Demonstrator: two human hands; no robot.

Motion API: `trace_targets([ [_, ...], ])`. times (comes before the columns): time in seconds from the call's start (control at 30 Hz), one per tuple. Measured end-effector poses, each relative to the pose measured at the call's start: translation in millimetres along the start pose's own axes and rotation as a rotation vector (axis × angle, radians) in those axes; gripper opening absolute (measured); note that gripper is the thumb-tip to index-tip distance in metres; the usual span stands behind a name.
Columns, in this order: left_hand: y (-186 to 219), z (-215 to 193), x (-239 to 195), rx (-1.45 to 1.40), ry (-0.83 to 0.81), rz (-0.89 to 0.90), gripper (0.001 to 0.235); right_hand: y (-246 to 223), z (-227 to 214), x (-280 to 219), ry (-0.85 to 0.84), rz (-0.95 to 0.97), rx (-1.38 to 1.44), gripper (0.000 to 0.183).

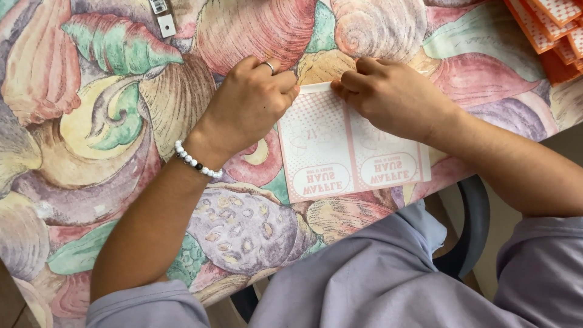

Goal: Folding flat paper bag templates into their final shape and stacking them on a table.

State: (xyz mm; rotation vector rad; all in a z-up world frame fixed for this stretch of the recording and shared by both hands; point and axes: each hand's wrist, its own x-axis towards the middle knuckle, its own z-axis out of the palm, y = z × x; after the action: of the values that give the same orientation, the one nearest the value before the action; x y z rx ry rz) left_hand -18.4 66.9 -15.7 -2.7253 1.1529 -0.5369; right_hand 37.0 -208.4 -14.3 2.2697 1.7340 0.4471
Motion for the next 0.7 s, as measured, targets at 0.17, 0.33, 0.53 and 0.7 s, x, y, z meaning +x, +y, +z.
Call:
trace_targets([
  [0.17,1,-3,0,0.023,-0.017,0.010,0.041,-1,-10,6,-0.043,0.032,0.041,0.050],
  [0.33,1,-3,0,0.049,-0.025,0.040,0.033,-4,-18,15,-0.147,0.031,0.002,0.054],
  [0.53,2,-2,1,0.036,-0.003,0.028,0.036,-3,-14,18,-0.107,0.041,0.029,0.052],
  [0.7,2,-3,0,0.011,-0.030,0.039,0.034,-4,-16,23,-0.173,0.045,0.021,0.058],
])
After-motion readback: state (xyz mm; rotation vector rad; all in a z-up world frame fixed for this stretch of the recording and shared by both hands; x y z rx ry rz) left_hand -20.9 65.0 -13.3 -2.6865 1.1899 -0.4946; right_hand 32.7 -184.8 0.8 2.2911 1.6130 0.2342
